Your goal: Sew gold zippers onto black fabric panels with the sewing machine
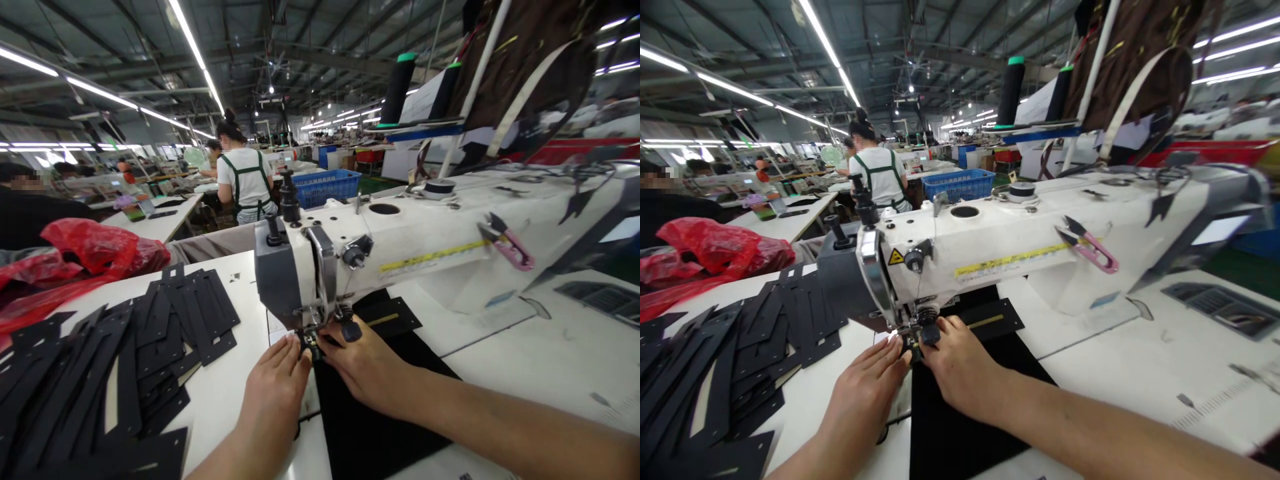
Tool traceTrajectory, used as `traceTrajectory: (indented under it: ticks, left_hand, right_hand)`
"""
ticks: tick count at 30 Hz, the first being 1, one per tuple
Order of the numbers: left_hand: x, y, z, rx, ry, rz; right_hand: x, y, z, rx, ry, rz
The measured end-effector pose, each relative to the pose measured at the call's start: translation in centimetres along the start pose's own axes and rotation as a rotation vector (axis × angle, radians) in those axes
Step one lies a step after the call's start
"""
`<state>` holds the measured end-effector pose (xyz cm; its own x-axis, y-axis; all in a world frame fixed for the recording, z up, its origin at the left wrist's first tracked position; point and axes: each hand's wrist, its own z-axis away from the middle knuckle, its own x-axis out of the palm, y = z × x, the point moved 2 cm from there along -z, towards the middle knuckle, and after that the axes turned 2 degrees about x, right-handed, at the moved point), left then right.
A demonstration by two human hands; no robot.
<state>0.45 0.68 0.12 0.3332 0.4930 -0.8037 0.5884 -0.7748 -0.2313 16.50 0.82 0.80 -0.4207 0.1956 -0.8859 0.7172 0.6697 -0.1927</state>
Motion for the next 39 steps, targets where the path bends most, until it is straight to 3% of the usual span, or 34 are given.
traceTrajectory:
  ticks: [4,11,23,39]
  left_hand:
    - [0.2,-0.5,-0.1,0.016,0.032,-0.016]
    - [0.5,-0.9,-0.5,0.041,0.057,-0.035]
    - [1.0,-1.0,-0.5,-0.029,0.101,0.007]
    - [1.1,-1.2,-0.5,-0.111,0.147,0.065]
  right_hand:
    - [0.0,0.2,-0.4,0.013,-0.050,0.008]
    - [0.2,0.6,-0.6,0.018,-0.021,0.014]
    - [0.2,0.7,-1.0,0.015,-0.013,-0.015]
    - [0.2,0.5,-1.2,0.013,0.096,-0.103]
